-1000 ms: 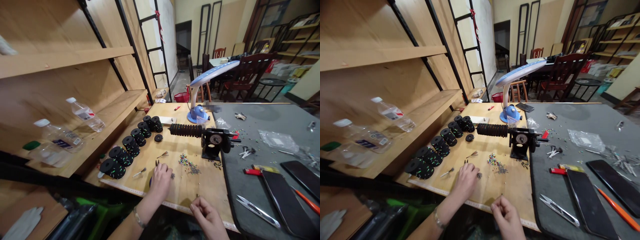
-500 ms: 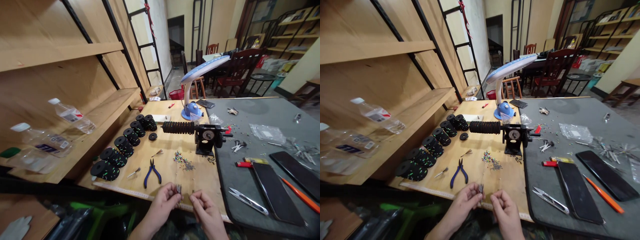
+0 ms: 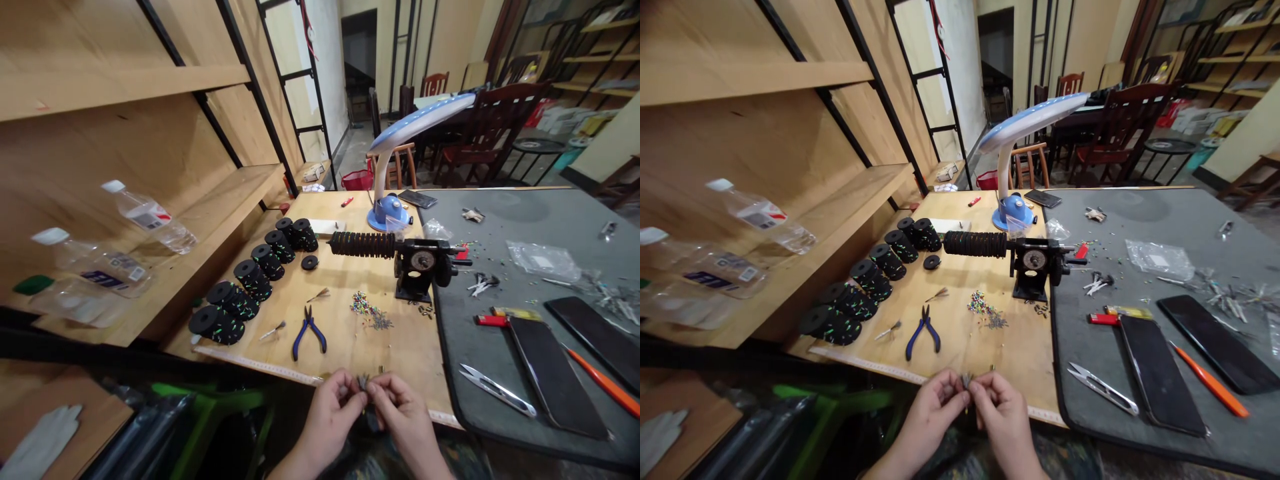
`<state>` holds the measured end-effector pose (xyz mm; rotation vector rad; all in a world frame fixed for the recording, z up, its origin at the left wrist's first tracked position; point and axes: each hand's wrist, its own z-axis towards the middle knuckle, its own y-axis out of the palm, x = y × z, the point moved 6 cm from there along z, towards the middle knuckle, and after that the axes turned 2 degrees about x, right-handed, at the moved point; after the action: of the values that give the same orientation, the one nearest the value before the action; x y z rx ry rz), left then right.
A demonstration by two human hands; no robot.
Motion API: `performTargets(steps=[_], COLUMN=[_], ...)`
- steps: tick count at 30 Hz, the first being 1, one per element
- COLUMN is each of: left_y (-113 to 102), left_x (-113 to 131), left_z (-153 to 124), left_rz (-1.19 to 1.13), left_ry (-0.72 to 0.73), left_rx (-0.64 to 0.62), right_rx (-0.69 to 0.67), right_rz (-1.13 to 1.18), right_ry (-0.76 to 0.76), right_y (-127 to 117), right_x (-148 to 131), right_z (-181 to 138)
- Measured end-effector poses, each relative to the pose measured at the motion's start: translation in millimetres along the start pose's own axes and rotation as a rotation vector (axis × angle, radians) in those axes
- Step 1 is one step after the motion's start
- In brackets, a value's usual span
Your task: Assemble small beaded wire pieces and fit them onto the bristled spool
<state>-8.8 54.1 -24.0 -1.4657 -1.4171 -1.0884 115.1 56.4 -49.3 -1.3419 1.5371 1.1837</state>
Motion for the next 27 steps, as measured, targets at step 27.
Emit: performTargets(steps=[27], left_y=[14.8], left_x=[-26.3], left_z=[0.5], left_rz=[-0.321], left_ry=[-0.174], left_rx=[-0.072], right_rx=[0.013], right_rz=[0.07], right_ry=[0.081], right_y=[-2.6], right_x=[9.1], right_z=[-3.6])
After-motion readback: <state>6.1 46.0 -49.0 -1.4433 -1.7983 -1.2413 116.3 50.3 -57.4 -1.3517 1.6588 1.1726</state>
